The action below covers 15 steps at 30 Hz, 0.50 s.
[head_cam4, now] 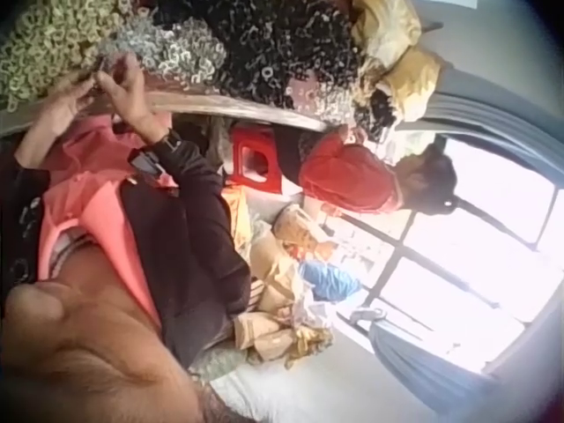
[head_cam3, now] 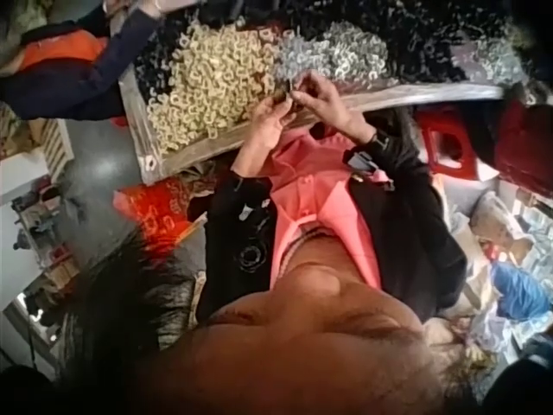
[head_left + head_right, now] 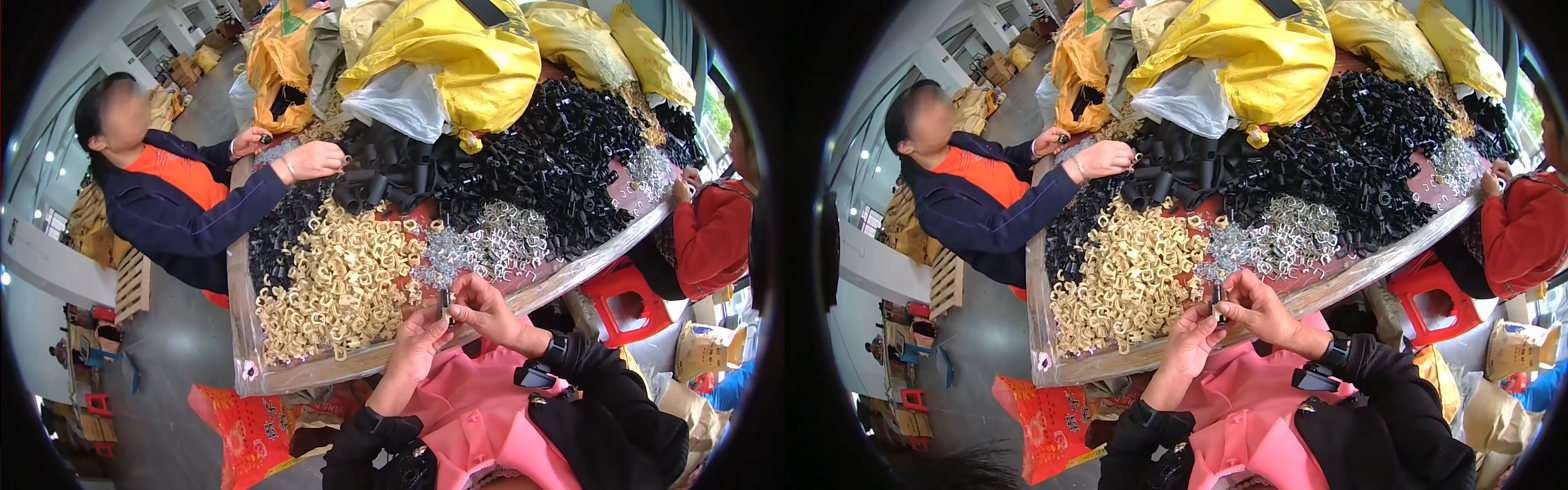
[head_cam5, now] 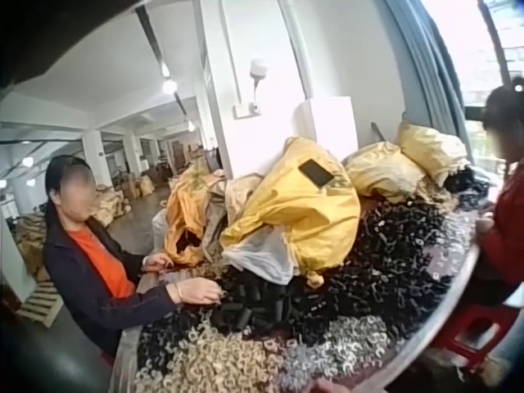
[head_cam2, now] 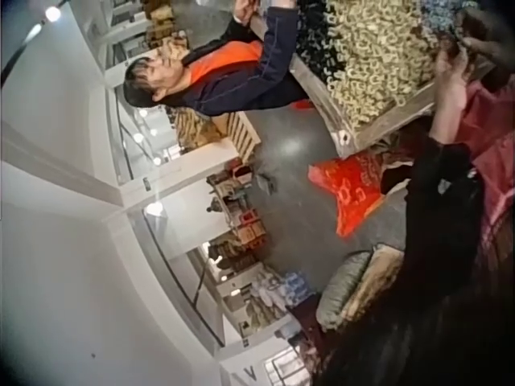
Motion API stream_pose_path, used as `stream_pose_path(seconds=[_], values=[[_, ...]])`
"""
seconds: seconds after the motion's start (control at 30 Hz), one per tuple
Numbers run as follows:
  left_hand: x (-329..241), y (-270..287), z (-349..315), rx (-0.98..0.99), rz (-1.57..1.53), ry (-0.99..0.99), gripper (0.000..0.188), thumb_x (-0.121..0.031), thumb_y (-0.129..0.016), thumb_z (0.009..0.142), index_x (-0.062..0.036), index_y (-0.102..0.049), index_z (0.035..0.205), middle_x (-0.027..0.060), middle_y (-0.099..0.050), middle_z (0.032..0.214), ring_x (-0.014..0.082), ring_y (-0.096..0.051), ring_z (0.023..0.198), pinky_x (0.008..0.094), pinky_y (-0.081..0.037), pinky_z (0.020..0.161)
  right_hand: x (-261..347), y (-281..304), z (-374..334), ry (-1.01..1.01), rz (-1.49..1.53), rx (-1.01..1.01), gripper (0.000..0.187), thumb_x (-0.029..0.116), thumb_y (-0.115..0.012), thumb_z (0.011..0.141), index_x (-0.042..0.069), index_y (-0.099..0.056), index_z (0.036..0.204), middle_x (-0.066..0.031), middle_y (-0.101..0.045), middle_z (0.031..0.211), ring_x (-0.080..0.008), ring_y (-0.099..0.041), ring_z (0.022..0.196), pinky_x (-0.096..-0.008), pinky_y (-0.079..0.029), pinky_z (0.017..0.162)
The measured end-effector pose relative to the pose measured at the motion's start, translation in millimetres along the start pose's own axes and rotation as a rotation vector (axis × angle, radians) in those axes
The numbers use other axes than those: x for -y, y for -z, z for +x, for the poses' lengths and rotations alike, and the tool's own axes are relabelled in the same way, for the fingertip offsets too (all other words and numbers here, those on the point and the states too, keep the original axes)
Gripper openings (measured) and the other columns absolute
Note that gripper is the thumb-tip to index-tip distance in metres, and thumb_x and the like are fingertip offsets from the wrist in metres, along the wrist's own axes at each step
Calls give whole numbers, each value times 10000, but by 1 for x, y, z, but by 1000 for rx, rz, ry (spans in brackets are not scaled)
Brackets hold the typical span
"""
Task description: The person picks up a black plastic component and a metal clip by hand, then presses the metal clip into the black plastic component. They pick up a second metal clip and press it into the other side of the black plastic component before placing the assembled item onto the table.
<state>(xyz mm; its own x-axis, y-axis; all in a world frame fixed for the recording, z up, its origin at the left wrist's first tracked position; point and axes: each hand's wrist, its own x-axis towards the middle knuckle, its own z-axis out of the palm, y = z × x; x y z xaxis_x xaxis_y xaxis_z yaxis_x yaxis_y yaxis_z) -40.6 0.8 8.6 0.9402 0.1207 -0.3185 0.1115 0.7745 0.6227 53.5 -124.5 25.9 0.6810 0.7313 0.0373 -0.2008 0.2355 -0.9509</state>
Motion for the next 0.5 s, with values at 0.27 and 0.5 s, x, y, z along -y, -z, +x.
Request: stream_pose_path(seconds=[0.27, 0.5], values=[[0, -6, 19, -18, 99, 53, 196, -68, -573, 771, -10, -530, 953, 87, -589, 865, 181, -597, 739, 205, -501, 610, -2, 76, 19, 287, -1317, -162, 184, 182, -591, 731, 51, -475, 788, -68, -506, 689, -203, -544, 570, -321, -432, 500], [4, -5, 29, -42, 92, 75, 213, -104, -578, 781, -18, -537, 971, 51, -588, 833, 143, -592, 730, 184, -475, 598, -25, 107, 34, 191, -1576, -178, 170, 195, -564, 708, 65, -464, 752, -90, -497, 717, -273, -549, 626, -366, -449, 518]])
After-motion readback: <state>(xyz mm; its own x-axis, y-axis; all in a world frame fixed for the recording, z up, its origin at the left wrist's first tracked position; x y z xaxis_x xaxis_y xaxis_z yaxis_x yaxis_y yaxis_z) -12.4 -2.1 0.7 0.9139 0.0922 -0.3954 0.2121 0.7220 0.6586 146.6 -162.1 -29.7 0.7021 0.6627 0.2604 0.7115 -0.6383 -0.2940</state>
